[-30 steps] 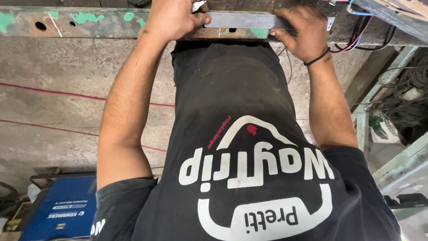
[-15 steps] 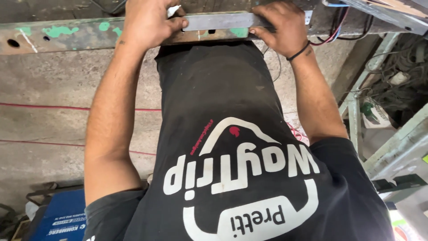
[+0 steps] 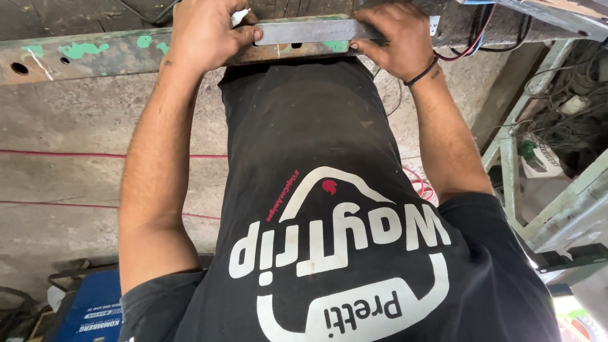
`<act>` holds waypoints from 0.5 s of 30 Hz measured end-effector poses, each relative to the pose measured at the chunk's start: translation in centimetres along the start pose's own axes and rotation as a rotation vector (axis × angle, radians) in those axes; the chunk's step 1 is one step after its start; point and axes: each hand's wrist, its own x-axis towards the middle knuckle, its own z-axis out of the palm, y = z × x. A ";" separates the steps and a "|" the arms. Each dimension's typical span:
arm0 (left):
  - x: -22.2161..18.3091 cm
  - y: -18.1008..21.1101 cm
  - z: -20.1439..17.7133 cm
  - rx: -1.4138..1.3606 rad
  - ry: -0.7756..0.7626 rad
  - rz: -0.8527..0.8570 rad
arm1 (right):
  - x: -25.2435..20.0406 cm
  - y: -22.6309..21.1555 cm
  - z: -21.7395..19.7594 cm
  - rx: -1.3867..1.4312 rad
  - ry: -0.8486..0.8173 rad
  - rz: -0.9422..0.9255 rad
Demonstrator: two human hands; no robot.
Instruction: Measuring and marking a metal beam using a ruler and a marker
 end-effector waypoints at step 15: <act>0.1 0.2 -0.2 -0.015 -0.009 -0.013 | 0.1 0.1 0.0 0.014 0.018 -0.010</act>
